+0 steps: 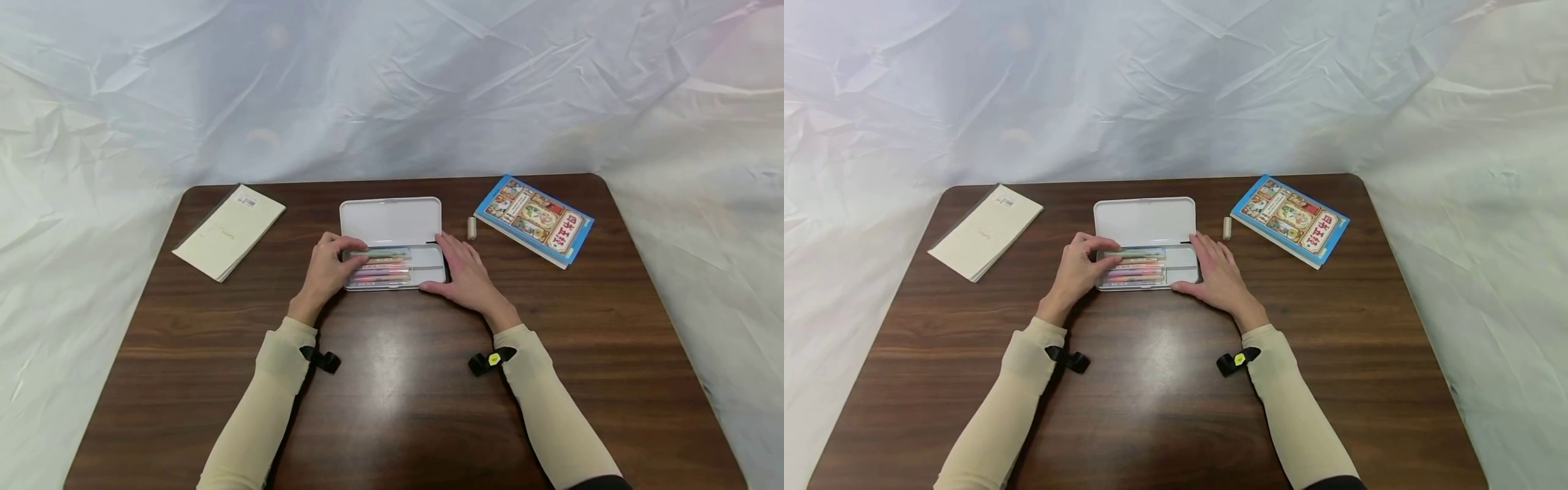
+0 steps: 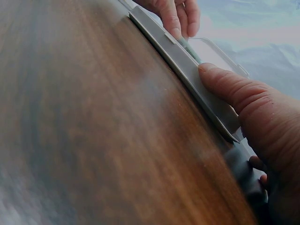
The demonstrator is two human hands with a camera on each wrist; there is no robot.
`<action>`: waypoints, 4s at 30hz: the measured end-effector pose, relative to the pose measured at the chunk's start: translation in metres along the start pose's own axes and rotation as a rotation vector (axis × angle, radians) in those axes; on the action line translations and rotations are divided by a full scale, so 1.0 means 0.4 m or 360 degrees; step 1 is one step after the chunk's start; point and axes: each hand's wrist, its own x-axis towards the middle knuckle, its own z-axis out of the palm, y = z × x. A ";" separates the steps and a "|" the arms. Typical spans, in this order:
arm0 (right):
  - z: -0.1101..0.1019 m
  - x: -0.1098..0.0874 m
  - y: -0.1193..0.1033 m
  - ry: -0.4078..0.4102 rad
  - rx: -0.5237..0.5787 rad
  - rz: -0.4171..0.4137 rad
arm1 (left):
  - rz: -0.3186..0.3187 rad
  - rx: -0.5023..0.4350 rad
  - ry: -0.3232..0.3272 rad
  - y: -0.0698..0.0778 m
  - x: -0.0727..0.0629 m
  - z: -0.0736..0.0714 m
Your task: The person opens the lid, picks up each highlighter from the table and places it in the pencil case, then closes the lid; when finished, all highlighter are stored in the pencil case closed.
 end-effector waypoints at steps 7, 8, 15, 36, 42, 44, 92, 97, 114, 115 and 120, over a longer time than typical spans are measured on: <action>-0.002 0.001 -0.002 -0.0002 -0.0005 0.0006 | 0.0022 -0.0004 0.0010 -0.005 0.000 0.005; -0.002 0.001 -0.003 -0.0001 -0.0004 0.0005 | 0.0021 -0.0005 0.0009 -0.007 0.000 0.005; -0.005 0.000 -0.004 0.0006 -0.0001 0.0006 | 0.0032 -0.0075 0.0019 -0.011 -0.003 0.003; 0.000 -0.008 -0.011 -0.0010 0.0017 0.0033 | -0.0068 -0.0107 0.0170 -0.017 0.153 -0.076; -0.004 -0.006 -0.014 -0.0024 0.0012 0.0049 | -0.0088 -0.0239 0.0151 -0.015 0.156 -0.065; -0.008 -0.005 -0.015 -0.0018 0.0013 0.0057 | -0.0076 -0.0272 0.0178 -0.010 0.155 -0.062; -0.027 -0.020 0.000 0.0094 0.0315 -0.0187 | -0.0076 0.0036 -0.0049 -0.015 -0.117 -0.047; -0.026 -0.023 0.000 0.0075 0.0281 -0.0154 | -0.0126 0.0040 -0.0137 -0.028 -0.128 -0.046; -0.021 -0.031 -0.004 0.0033 0.0251 -0.0054 | -0.0098 0.0069 -0.0162 -0.046 -0.136 -0.030; -0.020 -0.032 -0.004 0.0032 0.0250 -0.0048 | -0.0099 0.0072 -0.0164 -0.046 -0.137 -0.029; -0.018 -0.030 -0.004 0.0033 0.0239 -0.0037 | -0.0106 0.0068 -0.0155 -0.048 -0.137 -0.028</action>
